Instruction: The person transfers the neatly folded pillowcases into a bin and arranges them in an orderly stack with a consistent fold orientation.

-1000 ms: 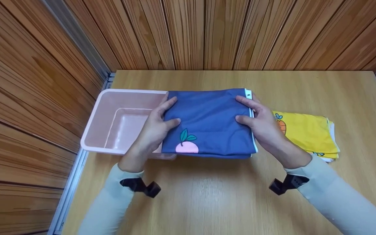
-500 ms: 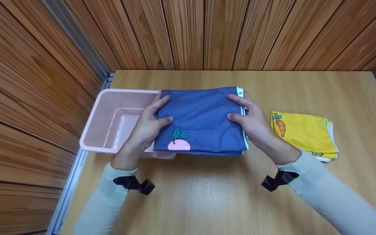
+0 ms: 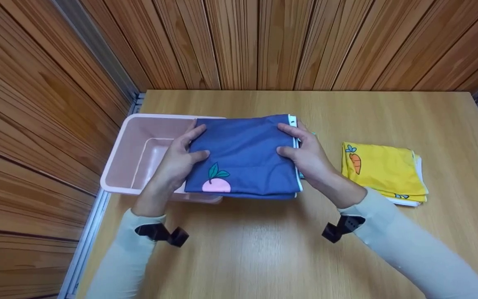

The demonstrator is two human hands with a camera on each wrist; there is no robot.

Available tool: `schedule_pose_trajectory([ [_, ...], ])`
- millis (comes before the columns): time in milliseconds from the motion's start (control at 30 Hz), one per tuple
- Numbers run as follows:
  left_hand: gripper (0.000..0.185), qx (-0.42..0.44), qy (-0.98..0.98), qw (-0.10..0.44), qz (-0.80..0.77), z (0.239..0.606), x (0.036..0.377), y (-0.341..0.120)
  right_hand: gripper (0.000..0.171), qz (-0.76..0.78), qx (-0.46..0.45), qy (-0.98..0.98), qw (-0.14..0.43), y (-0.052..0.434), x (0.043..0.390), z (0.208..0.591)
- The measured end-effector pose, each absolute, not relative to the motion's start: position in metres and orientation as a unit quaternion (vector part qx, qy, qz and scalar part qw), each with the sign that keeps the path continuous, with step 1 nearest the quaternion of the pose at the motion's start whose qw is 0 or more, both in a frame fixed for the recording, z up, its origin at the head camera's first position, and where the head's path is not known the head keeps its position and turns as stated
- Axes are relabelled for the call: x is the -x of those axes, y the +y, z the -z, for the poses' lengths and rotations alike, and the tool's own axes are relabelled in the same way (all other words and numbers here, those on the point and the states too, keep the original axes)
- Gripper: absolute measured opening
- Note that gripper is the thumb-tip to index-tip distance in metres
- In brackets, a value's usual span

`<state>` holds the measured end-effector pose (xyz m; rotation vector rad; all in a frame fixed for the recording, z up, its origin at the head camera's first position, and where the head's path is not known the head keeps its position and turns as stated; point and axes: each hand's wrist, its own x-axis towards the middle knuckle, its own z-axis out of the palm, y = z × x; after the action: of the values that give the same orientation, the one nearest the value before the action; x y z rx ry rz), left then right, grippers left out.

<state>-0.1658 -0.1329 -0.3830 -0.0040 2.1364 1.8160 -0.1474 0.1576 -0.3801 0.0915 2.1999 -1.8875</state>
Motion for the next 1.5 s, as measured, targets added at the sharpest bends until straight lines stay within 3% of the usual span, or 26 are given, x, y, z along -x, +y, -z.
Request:
schedule_pose_trajectory([
  [1167, 0.066, -0.018, 0.74, 0.145, -0.656, 0.367, 0.174, -0.172, 0.059, 0.648, -0.028, 0.752, 0.12, 0.117, 0.164, 0.367],
  [1500, 0.065, 0.009, 0.741, 0.171, -0.649, 0.357, 0.173, -0.187, 0.058, 0.653, -0.034, 0.747, 0.124, 0.104, 0.168, 0.365],
])
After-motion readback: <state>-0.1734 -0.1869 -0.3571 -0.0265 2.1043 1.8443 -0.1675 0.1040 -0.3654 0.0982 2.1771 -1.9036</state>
